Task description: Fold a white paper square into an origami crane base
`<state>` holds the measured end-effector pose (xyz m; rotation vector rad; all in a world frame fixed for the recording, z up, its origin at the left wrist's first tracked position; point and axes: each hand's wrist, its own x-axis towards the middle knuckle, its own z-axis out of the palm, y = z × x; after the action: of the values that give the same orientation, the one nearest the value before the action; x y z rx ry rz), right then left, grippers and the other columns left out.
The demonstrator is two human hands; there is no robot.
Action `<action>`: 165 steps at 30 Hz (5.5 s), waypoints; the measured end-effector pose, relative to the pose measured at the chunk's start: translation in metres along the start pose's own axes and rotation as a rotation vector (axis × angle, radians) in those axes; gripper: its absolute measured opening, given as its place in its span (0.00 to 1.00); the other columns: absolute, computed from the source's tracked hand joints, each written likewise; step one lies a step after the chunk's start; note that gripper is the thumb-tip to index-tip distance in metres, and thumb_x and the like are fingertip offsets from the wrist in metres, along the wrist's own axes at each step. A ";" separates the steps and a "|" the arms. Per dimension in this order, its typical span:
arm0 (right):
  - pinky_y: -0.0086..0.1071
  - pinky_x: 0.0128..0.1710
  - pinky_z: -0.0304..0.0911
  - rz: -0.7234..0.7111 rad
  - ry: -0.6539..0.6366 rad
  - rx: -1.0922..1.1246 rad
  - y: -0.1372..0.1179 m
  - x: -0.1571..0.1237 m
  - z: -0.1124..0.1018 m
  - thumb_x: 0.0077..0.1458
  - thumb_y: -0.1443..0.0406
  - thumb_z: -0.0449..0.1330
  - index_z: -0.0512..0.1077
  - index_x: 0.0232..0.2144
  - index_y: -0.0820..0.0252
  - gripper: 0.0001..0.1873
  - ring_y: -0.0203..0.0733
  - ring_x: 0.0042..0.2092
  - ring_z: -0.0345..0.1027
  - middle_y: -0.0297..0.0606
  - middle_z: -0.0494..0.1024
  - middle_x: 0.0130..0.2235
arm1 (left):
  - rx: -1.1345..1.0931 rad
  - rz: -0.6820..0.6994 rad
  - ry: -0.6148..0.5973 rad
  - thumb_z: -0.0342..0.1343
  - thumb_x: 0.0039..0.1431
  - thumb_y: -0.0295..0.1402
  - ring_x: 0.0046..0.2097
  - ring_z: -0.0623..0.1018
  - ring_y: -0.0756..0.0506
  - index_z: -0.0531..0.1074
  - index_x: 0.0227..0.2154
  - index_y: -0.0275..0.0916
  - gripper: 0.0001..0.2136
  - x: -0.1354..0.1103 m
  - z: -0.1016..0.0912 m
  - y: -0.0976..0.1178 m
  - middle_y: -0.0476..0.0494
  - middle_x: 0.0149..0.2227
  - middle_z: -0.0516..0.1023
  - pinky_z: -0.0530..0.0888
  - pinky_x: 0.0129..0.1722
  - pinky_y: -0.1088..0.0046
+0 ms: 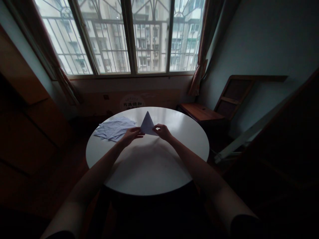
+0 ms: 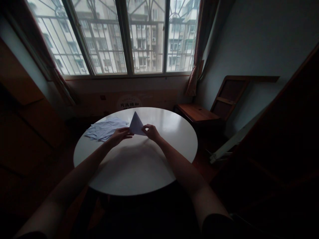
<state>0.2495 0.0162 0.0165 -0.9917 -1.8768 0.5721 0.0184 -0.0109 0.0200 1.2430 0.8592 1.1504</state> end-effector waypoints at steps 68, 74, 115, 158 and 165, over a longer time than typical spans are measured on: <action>0.37 0.43 0.65 -0.121 0.059 0.130 -0.012 -0.002 0.001 0.58 0.42 0.48 0.75 0.22 0.61 0.32 0.41 0.37 0.70 0.43 0.76 0.33 | -0.100 -0.005 0.426 0.67 0.44 0.38 0.29 0.77 0.49 0.69 0.31 0.36 0.16 0.008 -0.005 0.009 0.49 0.27 0.75 0.76 0.34 0.67; 0.32 0.36 0.64 0.112 0.120 0.233 -0.002 0.008 -0.005 0.57 0.40 0.46 0.74 0.41 0.62 0.35 0.40 0.36 0.71 0.44 0.78 0.36 | 0.071 0.035 0.356 0.69 0.39 0.39 0.22 0.71 0.52 0.72 0.38 0.36 0.22 0.003 0.001 0.006 0.49 0.25 0.76 0.68 0.23 0.77; 0.48 0.54 0.61 -0.070 -0.188 -0.467 0.015 -0.004 -0.001 0.47 0.75 0.61 0.80 0.39 0.51 0.19 0.51 0.53 0.66 0.40 0.75 0.51 | 0.901 0.382 -0.332 0.63 0.50 0.41 0.48 0.78 0.39 0.80 0.41 0.43 0.15 -0.005 0.002 -0.016 0.36 0.48 0.78 0.71 0.51 0.65; 0.40 0.56 0.61 -0.096 -0.497 -0.423 0.016 -0.007 0.000 0.54 0.63 0.60 0.76 0.48 0.51 0.18 0.48 0.55 0.68 0.39 0.73 0.56 | 1.051 0.540 -0.462 0.60 0.56 0.39 0.53 0.75 0.42 0.74 0.50 0.40 0.19 0.003 -0.013 -0.029 0.36 0.54 0.73 0.71 0.54 0.62; 0.41 0.56 0.60 -0.081 -0.495 -0.459 0.014 -0.007 0.000 0.54 0.61 0.61 0.76 0.48 0.52 0.19 0.50 0.56 0.67 0.41 0.73 0.56 | 1.038 0.552 -0.468 0.60 0.57 0.39 0.51 0.76 0.42 0.75 0.49 0.39 0.18 0.000 -0.010 -0.023 0.36 0.52 0.75 0.72 0.53 0.62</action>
<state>0.2565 0.0183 0.0027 -1.1258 -2.5547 0.3618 0.0127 -0.0074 -0.0046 2.6052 0.7723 0.7204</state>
